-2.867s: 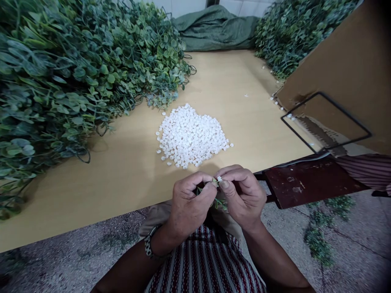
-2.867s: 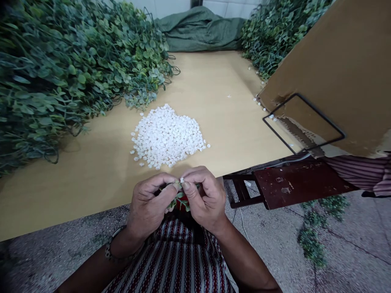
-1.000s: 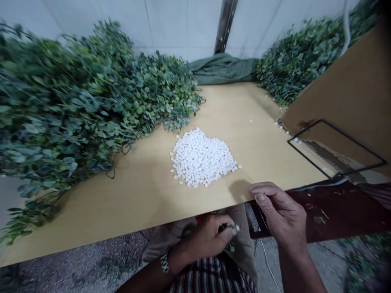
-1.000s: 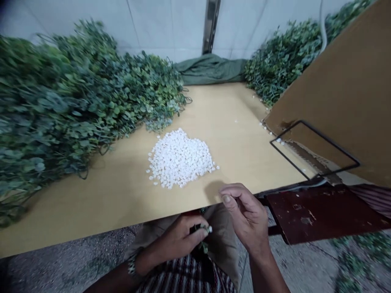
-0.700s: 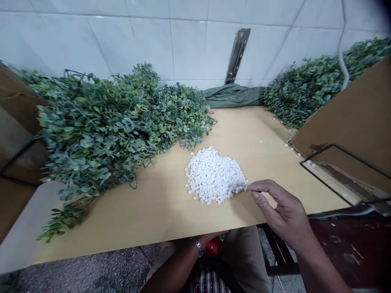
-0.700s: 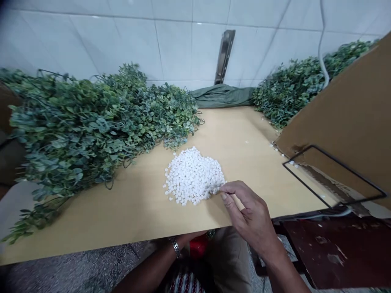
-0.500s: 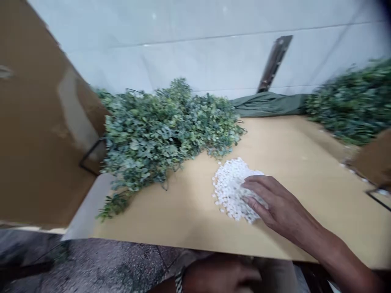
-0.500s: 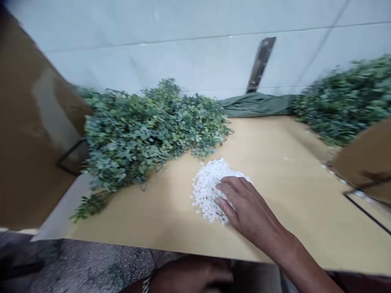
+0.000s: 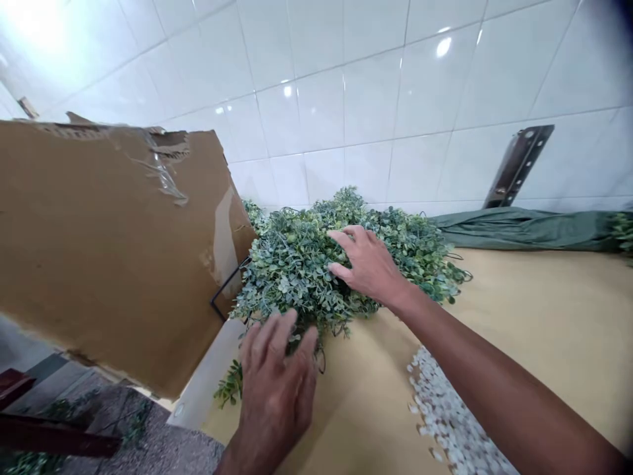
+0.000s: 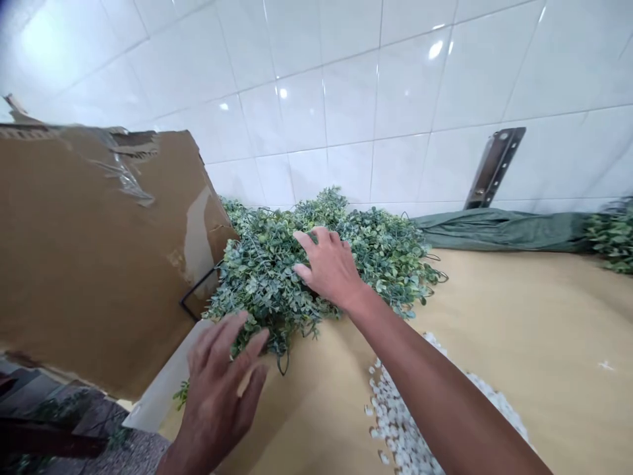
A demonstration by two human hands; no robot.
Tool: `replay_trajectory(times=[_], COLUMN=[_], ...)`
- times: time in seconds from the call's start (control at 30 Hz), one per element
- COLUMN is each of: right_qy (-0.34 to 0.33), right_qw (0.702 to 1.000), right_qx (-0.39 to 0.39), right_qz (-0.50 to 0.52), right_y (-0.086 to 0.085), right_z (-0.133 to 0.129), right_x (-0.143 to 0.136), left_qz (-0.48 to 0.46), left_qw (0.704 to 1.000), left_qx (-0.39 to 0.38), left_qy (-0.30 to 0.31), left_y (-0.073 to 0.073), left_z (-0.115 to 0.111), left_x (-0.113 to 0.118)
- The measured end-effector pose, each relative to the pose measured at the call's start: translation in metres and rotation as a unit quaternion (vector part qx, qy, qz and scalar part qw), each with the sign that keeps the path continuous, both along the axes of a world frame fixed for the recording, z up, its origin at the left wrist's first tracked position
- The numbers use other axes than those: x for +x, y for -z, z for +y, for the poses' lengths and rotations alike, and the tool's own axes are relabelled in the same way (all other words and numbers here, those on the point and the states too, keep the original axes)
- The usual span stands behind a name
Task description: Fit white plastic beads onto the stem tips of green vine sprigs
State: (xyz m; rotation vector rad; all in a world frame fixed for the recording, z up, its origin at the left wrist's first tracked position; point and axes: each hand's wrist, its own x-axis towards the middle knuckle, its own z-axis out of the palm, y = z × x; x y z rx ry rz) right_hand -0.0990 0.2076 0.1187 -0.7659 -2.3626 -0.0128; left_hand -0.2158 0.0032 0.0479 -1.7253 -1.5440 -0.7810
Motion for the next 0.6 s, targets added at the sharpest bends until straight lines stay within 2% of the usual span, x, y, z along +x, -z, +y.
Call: replay_trajectory(times=[0.07, 0.17, 0.3, 0.37, 0.47, 0.53, 0.6], right_qy=[-0.008, -0.057, -0.105, -0.12, -0.151, -0.176, -0.193], right_qw=[0.998, 0.989, 0.987, 0.984, 0.977, 0.974, 0.973], right_qx=[-0.057, -0.097, 0.003, 0.052, 0.115, 0.129, 0.117], right_qz=[-0.041, -0.1, -0.119, -0.123, -0.094, -0.065, -0.054], right_y=[-0.007, 0.0, 0.033, 0.053, 0.076, 0.083, 0.081], right_z=[0.004, -0.009, -0.045, -0.058, -0.065, -0.061, -0.056], right_x=[-0.014, -0.022, -0.009, 0.002, 0.014, 0.019, 0.021], left_qz=[-0.004, -0.038, -0.101, -0.13, -0.159, -0.176, -0.199], left_qw=[0.998, 0.993, 0.993, 0.989, 0.983, 0.977, 0.966], left_qx=[-0.033, -0.089, -0.036, -0.013, -0.019, -0.04, -0.094], left_qy=[-0.06, -0.061, -0.055, -0.069, -0.094, -0.117, -0.135], left_y=[0.002, 0.003, -0.006, -0.02, -0.053, -0.075, -0.095], left_z=[0.01, 0.016, 0.02, 0.026, 0.046, 0.065, 0.088], left_x=[-0.013, -0.024, -0.029, -0.03, -0.036, -0.045, -0.058])
